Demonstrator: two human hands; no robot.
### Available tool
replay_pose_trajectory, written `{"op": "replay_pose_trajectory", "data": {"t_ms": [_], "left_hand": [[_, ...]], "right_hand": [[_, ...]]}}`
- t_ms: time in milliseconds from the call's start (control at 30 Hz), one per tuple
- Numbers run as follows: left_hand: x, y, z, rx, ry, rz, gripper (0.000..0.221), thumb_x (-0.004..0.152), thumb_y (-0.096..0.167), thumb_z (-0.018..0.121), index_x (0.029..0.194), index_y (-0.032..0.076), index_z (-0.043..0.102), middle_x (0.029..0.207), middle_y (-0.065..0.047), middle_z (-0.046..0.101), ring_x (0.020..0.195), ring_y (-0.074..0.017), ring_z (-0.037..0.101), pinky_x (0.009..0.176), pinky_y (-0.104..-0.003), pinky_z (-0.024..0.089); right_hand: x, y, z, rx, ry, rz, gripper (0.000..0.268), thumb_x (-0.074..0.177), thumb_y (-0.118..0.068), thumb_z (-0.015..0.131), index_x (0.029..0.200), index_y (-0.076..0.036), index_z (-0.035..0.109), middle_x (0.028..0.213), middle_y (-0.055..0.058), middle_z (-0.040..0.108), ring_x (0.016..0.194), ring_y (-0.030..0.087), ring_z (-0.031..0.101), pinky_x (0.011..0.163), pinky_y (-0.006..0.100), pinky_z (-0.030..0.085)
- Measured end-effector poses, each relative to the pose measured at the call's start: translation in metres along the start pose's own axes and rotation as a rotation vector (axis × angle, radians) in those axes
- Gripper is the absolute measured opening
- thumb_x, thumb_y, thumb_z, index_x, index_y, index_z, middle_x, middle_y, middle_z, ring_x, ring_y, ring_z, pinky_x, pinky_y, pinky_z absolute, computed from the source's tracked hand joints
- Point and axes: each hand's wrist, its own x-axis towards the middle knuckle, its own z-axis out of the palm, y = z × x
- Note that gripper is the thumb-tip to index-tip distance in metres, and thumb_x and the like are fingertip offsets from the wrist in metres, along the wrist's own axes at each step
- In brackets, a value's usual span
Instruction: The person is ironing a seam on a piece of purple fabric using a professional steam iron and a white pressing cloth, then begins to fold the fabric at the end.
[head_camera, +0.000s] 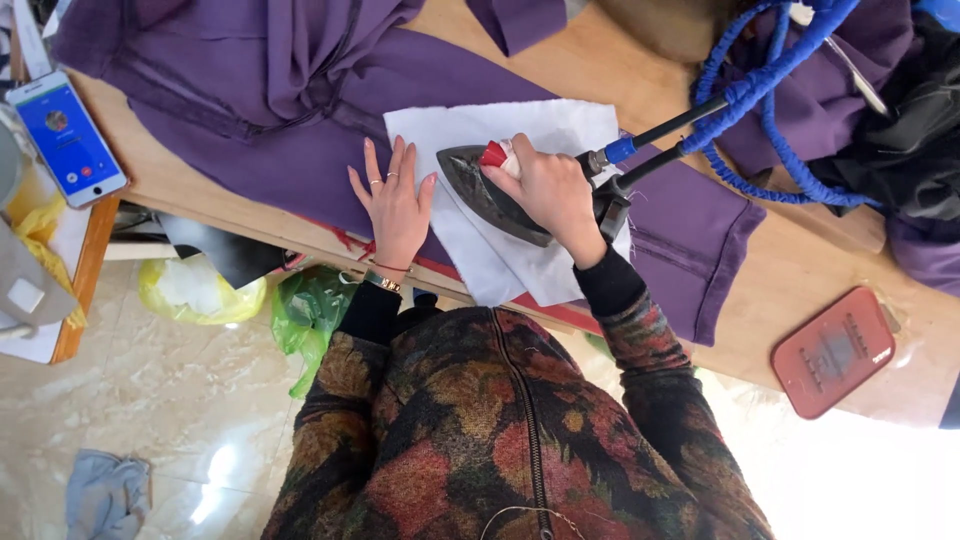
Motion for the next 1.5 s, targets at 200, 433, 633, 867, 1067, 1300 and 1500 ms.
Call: {"op": "replay_pose_trajectory", "data": {"t_ms": [200,433,633,867,1067,1300,1500], "left_hand": [[-0.003,-0.005,0.013,0.131,0.006,0.071,0.057,0.114,0.05,0.046,0.141,0.002,0.061,0.146,-0.016,0.063,0.156,-0.0381,0.018,0.118,-0.071,-0.001],[-0.006,-0.012,0.001,0.17,0.085,0.065,0.055,0.114,0.05,0.05,0.138,0.003,0.065,0.143,-0.016,0.066,0.155,-0.0367,0.021,0.116,-0.075,-0.003],[-0.001,-0.016,-0.033,0.097,0.042,-0.039,0.048,0.116,0.04,0.042,0.137,0.003,0.064,0.142,-0.012,0.065,0.15,-0.0396,0.025,0.112,-0.077,0.004],[-0.01,-0.031,-0.048,0.053,0.142,-0.162,0.043,0.114,0.04,0.045,0.135,0.007,0.062,0.134,-0.008,0.069,0.15,-0.0367,0.026,0.114,-0.075,0.004],[-0.013,-0.031,-0.046,0.055,0.103,-0.165,0.043,0.114,0.04,0.045,0.136,0.007,0.06,0.135,-0.009,0.068,0.15,-0.0375,0.024,0.114,-0.075,0.006],[-0.004,-0.014,-0.034,0.047,0.03,-0.093,0.047,0.113,0.042,0.046,0.138,0.005,0.056,0.14,-0.012,0.064,0.15,-0.0406,0.022,0.114,-0.076,0.009],[0.004,-0.001,-0.016,0.038,-0.13,0.039,0.048,0.113,0.039,0.05,0.147,0.006,0.057,0.157,-0.014,0.049,0.151,-0.0432,0.016,0.113,-0.08,0.015]], "right_hand": [[-0.009,0.006,-0.001,-0.034,0.0,0.008,0.044,0.102,-0.049,0.062,0.119,-0.008,0.065,0.083,0.017,0.076,0.074,0.034,0.076,0.074,0.041,0.058],[0.009,0.0,0.021,-0.094,0.045,-0.086,0.052,0.105,-0.053,0.057,0.123,-0.005,0.062,0.08,0.016,0.074,0.069,0.033,0.075,0.071,0.043,0.057],[0.059,-0.032,0.061,-0.343,0.363,-0.281,0.06,0.106,-0.069,0.049,0.11,-0.01,0.059,0.048,-0.006,0.047,0.036,0.012,0.047,0.042,0.028,0.041],[0.123,-0.072,0.094,-0.279,0.457,-0.329,0.059,0.104,-0.071,0.052,0.109,-0.012,0.059,0.048,-0.006,0.049,0.035,0.015,0.048,0.042,0.03,0.041],[0.129,-0.071,0.097,-0.187,0.409,-0.313,0.059,0.102,-0.07,0.056,0.11,-0.012,0.06,0.05,-0.002,0.055,0.038,0.021,0.054,0.041,0.033,0.043],[0.081,-0.037,0.076,-0.17,0.305,-0.219,0.058,0.104,-0.066,0.055,0.108,-0.009,0.064,0.051,0.0,0.056,0.04,0.021,0.059,0.036,0.034,0.043],[0.013,0.005,0.033,-0.161,0.15,-0.146,0.058,0.107,-0.063,0.053,0.11,-0.006,0.058,0.05,0.003,0.051,0.04,0.026,0.057,0.037,0.036,0.042]]}}
